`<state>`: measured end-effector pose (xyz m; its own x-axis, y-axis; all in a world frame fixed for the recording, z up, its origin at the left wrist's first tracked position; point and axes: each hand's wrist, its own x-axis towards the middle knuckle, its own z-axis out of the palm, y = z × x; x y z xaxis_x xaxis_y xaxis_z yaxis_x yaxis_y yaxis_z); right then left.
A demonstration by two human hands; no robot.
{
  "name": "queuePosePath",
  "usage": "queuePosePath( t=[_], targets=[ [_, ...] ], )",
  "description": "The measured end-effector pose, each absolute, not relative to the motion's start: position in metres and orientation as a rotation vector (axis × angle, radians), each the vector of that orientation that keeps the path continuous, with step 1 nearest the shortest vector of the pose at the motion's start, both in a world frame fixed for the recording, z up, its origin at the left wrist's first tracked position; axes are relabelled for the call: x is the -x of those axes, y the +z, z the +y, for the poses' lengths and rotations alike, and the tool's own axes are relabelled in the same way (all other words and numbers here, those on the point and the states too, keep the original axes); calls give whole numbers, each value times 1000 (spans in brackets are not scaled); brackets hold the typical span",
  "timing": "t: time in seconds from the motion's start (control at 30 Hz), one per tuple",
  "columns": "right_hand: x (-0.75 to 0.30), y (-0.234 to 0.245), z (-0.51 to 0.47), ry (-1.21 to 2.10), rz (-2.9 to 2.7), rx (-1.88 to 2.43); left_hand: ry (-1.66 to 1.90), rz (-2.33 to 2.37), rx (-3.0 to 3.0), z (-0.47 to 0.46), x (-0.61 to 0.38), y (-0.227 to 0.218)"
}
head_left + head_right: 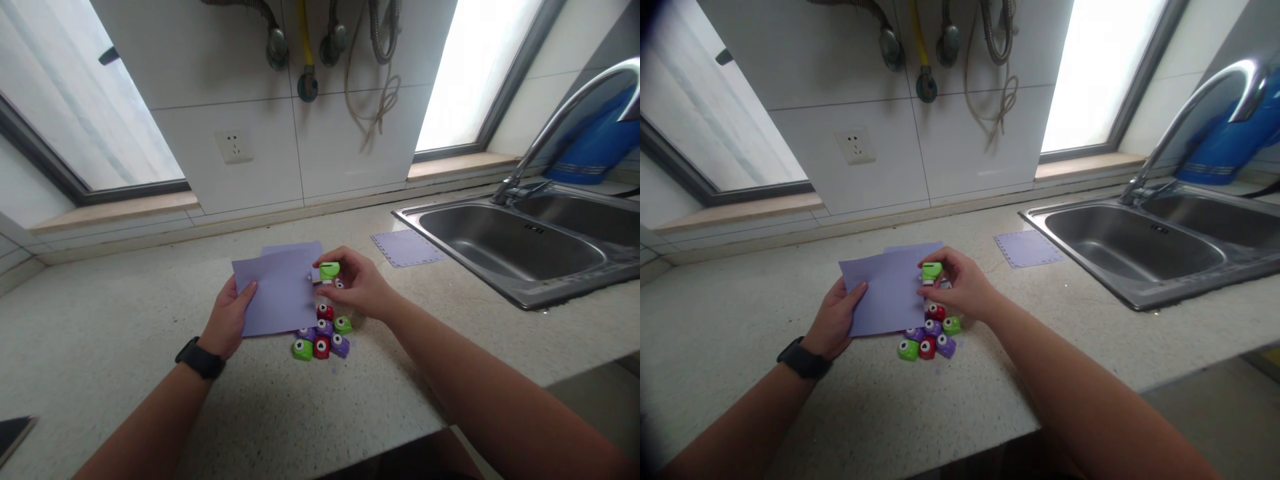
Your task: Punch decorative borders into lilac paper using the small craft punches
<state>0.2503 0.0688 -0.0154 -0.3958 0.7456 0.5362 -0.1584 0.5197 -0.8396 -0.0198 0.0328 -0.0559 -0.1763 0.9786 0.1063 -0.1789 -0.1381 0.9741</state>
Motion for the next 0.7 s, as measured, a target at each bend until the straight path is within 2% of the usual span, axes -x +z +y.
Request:
queuePosePath(
  t=[0.13, 0.37, 0.7],
  targets=[
    [-252, -17, 71, 1052, -1716, 512, 1495, 1132, -1068, 33, 19, -56],
    [-258, -7, 65, 557, -1993, 541, 1487, 1133, -1074, 33, 20, -57],
    [-259, -1, 61, 487, -2012, 519, 1489, 1128, -1047, 34, 18, -55]
  ],
)
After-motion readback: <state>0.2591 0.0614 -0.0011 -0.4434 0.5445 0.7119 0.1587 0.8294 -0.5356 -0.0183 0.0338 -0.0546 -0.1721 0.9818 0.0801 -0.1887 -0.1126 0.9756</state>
